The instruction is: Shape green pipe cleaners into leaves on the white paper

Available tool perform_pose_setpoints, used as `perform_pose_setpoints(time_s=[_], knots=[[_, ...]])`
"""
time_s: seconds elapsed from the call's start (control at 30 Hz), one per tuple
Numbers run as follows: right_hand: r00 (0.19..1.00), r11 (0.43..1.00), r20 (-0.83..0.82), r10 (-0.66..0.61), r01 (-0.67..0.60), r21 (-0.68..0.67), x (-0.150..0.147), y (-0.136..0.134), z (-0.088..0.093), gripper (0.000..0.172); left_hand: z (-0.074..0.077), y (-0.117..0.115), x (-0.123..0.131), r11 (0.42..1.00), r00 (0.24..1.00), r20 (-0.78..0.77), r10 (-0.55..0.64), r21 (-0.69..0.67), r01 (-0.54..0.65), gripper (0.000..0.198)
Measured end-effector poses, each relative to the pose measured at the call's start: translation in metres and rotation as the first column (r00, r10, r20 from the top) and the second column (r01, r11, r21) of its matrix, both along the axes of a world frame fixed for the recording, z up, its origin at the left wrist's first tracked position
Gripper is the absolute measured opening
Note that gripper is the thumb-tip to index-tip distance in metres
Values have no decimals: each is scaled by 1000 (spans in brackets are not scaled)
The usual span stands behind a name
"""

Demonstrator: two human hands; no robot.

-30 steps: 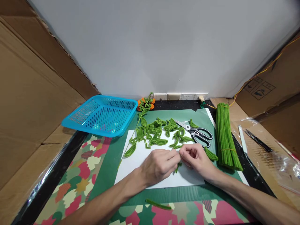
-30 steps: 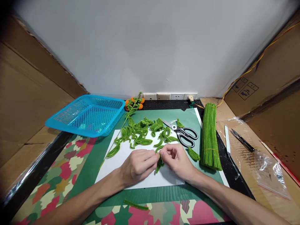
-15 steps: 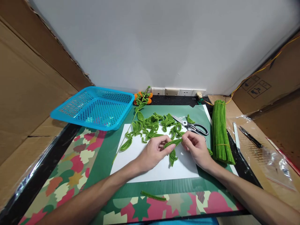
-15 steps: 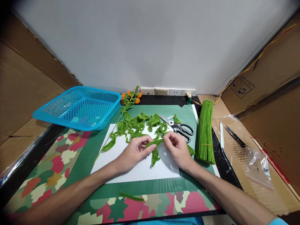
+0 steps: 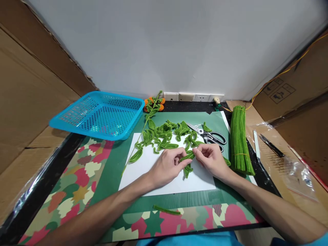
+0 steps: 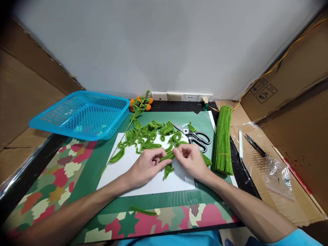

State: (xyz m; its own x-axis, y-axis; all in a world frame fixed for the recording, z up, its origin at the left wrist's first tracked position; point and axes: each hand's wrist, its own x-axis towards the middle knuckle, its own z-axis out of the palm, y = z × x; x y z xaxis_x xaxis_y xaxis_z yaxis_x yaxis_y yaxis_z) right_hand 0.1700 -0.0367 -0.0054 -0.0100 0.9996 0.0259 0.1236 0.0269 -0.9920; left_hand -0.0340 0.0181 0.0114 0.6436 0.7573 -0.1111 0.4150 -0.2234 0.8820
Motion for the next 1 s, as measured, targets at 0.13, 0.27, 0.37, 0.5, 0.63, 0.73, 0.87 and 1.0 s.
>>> perform_pose_setpoints(time_s=[0.13, 0.27, 0.37, 0.5, 0.63, 0.73, 0.87, 1.0], knots=[[997, 999, -75, -4, 1, -39, 2, 3, -1, 52, -1, 0, 0, 998, 999, 31, -18, -63, 20, 30], [956, 994, -274, -105, 91, -61, 2, 4, -4, 50, 2, 3, 0, 971, 985, 171, -20, -231, 60, 36], [934, 992, -334, -126, 111, -63, 2, 3, -5, 50, 5, 4, -1, 953, 978, 207, -29, -289, 90, 38], [954, 998, -292, -64, 57, -31, 2, 2, -4, 54, 7, 6, -2, 948, 975, 215, -49, -296, 113, 38], [984, 999, -177, -25, 21, -26, 5, 2, -5, 57, 9, 5, -2, 957, 979, 192, -71, -263, 121, 34], [989, 1000, -150, -7, 4, -25, 6, 2, -6, 57, 11, 3, -2, 971, 983, 175, -57, -219, 96, 32], [992, 1000, -127, 3, -6, -21, 3, 0, -4, 57, 12, 2, -4, 977, 980, 187, -62, -190, 98, 31], [995, 1000, -96, -13, 12, -12, 0, -1, -2, 56, 10, 4, -6, 954, 963, 264, -54, -272, 128, 32]])
